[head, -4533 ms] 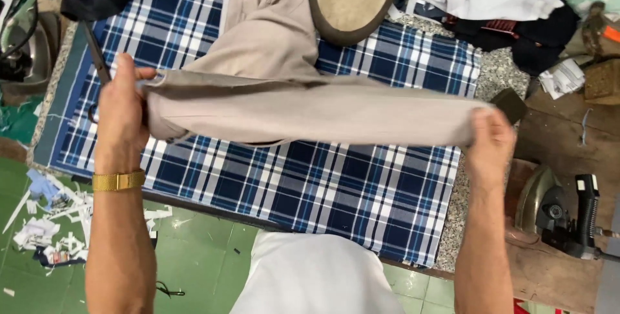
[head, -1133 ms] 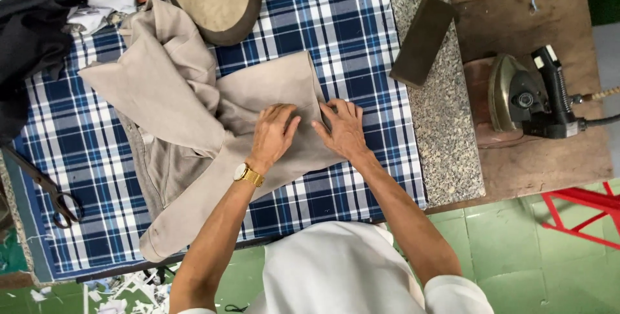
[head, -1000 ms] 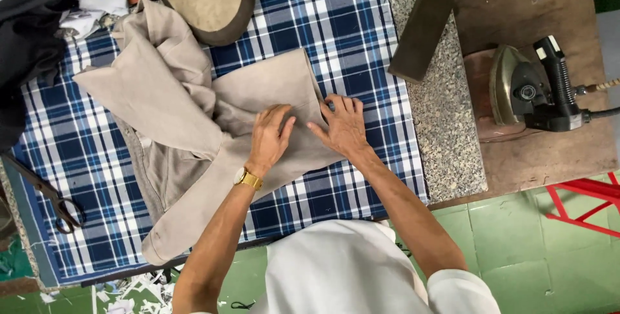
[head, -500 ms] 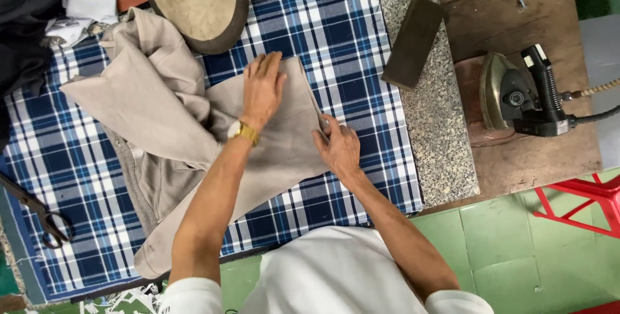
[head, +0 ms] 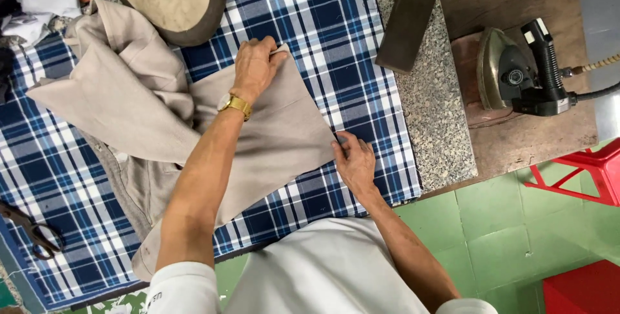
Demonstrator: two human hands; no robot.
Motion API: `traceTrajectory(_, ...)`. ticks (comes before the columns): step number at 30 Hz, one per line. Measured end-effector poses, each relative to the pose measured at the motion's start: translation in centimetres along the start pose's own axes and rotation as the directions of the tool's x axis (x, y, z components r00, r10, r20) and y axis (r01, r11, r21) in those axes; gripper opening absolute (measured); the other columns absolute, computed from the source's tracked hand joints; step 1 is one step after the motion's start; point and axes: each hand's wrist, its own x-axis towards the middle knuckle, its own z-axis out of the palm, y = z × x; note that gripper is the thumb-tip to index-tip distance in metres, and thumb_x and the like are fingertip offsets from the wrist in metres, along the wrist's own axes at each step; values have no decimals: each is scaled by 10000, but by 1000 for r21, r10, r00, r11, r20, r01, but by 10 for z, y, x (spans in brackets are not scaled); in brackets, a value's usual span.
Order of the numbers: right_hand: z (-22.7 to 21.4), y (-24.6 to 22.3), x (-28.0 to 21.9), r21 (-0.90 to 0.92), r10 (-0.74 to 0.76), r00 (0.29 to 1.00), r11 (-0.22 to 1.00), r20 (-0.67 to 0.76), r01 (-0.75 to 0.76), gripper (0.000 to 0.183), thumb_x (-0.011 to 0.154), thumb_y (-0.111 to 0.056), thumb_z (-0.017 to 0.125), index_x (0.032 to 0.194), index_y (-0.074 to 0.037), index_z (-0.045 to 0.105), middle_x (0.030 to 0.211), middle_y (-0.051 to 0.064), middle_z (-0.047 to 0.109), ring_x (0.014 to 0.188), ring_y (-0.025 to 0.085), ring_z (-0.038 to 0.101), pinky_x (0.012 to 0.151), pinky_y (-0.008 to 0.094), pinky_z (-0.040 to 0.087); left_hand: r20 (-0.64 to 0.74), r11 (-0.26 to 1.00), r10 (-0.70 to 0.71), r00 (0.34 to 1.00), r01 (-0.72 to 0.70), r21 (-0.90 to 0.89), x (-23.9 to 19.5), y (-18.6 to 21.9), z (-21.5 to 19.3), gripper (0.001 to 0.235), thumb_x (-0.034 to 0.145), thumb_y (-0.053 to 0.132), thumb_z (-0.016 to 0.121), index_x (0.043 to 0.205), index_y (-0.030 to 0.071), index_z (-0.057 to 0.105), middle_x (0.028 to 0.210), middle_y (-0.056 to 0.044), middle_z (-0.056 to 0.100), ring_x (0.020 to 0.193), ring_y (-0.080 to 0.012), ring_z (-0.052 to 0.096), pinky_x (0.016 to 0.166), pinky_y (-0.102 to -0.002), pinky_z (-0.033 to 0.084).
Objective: The person irons a beige pair of trousers on a plaid-covered ironing board. They repeatedly smooth the fabric with their hands, use a steam iron to press the material, and occasionally use a dark rectangular block to press seams. The person adjusts the trousers multiple times to ensure even pressing.
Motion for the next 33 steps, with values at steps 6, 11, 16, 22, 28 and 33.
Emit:
traceTrajectory(6,-29,15,5,77,-100,977,993,186,87,225,983,-15,593,1200,-2,652,973,132,702,772,199,633,694,295,566,-145,987,146,979,-134,88,-41,61,-66,275,1056,291,600,1177,45,578,1055,-153,625,920,-333,538,847,-440,423)
traceTrajectory(11,-51,54,-8,74,-310,949,949,64,305,264,877,-37,738,1108,-159,776,1031,4,707,934,212,705,849,341,558,-186,952,284,941,-254,173,-169,84,-64,278,1022,321,675,1022,43,675,945,-170,621,900,-345,602,811,-443,474)
traceTrajectory(16,-52,42,8,61,-636,770,772,47,633,207,860,-102,772,1064,-142,778,1153,32,705,1019,236,675,873,355,553,-95,961,235,967,-217,171,-286,104,-41,402,922,400,733,1102,56,627,932,-119,561,839,-296,552,749,-385,462)
traceTrajectory(22,-46,33,32,99,-764,640,645,78,758,217,885,-80,752,1089,-150,767,1086,42,707,993,245,654,805,355,537,-177,937,26,984,38,347,-313,115,-46,361,963,231,700,1267,47,639,1077,-135,578,928,-293,570,782,-384,444)
traceTrajectory(28,-45,41,43,117,-808,570,587,151,801,99,913,-118,737,1008,-140,757,987,16,696,935,237,653,776,353,526,-186,928,29,982,43,371,-320,97,-26,148,940,106,674,1076,76,723,980,-75,595,943,-249,584,823,-368,454)
traceTrajectory(33,-34,56,36,153,-791,590,611,166,776,104,856,-60,748,899,-151,724,926,3,675,888,246,656,753,367,538,-287,925,107,952,11,381,-322,100,-22,63,898,21,672,883,82,676,814,-64,505,822,-269,554,759,-391,443)
